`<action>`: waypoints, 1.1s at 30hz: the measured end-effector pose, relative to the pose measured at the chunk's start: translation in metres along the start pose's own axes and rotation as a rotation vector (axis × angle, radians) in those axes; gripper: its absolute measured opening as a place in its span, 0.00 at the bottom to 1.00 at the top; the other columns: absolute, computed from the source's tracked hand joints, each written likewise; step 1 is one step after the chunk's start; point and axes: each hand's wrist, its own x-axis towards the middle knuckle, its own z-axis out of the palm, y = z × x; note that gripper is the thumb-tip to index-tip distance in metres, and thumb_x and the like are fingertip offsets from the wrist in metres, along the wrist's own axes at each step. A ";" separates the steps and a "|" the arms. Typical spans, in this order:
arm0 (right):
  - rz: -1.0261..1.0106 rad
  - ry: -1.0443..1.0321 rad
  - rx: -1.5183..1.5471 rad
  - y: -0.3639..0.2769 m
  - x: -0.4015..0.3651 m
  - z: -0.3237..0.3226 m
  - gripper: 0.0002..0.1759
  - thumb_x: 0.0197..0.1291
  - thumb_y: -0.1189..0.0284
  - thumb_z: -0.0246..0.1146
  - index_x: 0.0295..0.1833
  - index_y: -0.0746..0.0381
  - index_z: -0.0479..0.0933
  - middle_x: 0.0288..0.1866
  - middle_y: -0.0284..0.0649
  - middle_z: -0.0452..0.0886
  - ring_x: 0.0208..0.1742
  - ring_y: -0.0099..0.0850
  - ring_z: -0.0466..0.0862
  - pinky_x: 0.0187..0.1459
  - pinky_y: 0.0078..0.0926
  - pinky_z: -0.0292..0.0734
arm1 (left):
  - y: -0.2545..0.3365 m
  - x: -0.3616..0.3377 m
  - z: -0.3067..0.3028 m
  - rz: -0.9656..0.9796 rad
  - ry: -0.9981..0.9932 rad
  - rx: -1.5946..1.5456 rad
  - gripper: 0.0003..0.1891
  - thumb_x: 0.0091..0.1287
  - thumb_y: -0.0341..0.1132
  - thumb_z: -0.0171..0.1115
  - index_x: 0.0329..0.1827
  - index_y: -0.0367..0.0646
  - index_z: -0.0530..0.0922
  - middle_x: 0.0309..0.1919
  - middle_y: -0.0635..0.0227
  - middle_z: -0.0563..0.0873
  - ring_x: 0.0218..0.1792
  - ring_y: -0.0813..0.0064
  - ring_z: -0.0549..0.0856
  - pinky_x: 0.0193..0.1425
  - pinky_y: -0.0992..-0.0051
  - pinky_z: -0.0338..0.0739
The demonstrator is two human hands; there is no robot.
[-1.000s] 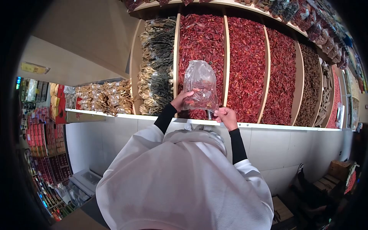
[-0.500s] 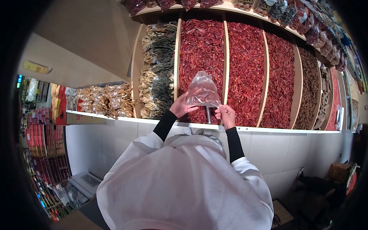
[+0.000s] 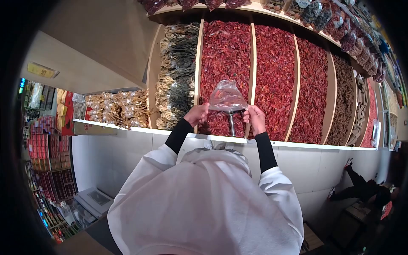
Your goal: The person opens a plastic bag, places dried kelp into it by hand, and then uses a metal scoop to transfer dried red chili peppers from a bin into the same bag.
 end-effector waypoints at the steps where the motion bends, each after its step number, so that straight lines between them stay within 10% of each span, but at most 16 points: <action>1: -0.013 -0.008 -0.022 -0.008 0.006 0.001 0.11 0.72 0.63 0.56 0.41 0.59 0.75 0.30 0.30 0.78 0.26 0.17 0.77 0.28 0.15 0.75 | 0.011 0.005 0.000 0.045 -0.013 -0.062 0.20 0.73 0.51 0.55 0.27 0.46 0.73 0.14 0.79 0.71 0.13 0.83 0.73 0.14 0.83 0.62; 11: -0.099 -0.022 -0.126 -0.104 0.122 0.034 0.10 0.71 0.63 0.57 0.45 0.59 0.77 0.35 0.30 0.81 0.33 0.19 0.82 0.34 0.16 0.79 | 0.145 0.099 -0.012 0.053 -0.075 -0.470 0.14 0.72 0.46 0.57 0.30 0.49 0.73 0.16 0.82 0.69 0.18 0.82 0.72 0.20 0.83 0.67; 21: -0.856 -0.066 -0.208 -0.170 0.011 0.061 0.14 0.72 0.66 0.56 0.42 0.67 0.78 0.60 0.44 0.78 0.58 0.30 0.77 0.61 0.31 0.72 | 0.184 -0.053 0.065 0.704 -0.114 0.134 0.20 0.74 0.48 0.53 0.28 0.44 0.76 0.18 0.74 0.76 0.18 0.83 0.75 0.23 0.82 0.69; 28: -0.258 -0.209 -0.317 -0.011 -0.056 0.000 0.09 0.68 0.73 0.58 0.35 0.66 0.76 0.38 0.32 0.79 0.42 0.20 0.75 0.47 0.19 0.70 | -0.008 -0.063 -0.006 0.085 -0.294 0.078 0.29 0.76 0.56 0.41 0.57 0.37 0.76 0.45 0.57 0.86 0.42 0.69 0.86 0.47 0.68 0.81; 33: -0.098 -0.436 -0.787 0.065 -0.092 -0.023 0.10 0.65 0.69 0.61 0.36 0.65 0.78 0.32 0.40 0.81 0.36 0.32 0.80 0.40 0.30 0.74 | -0.043 -0.059 -0.019 0.169 -0.146 0.057 0.32 0.76 0.55 0.41 0.71 0.37 0.65 0.61 0.55 0.79 0.63 0.64 0.77 0.64 0.64 0.73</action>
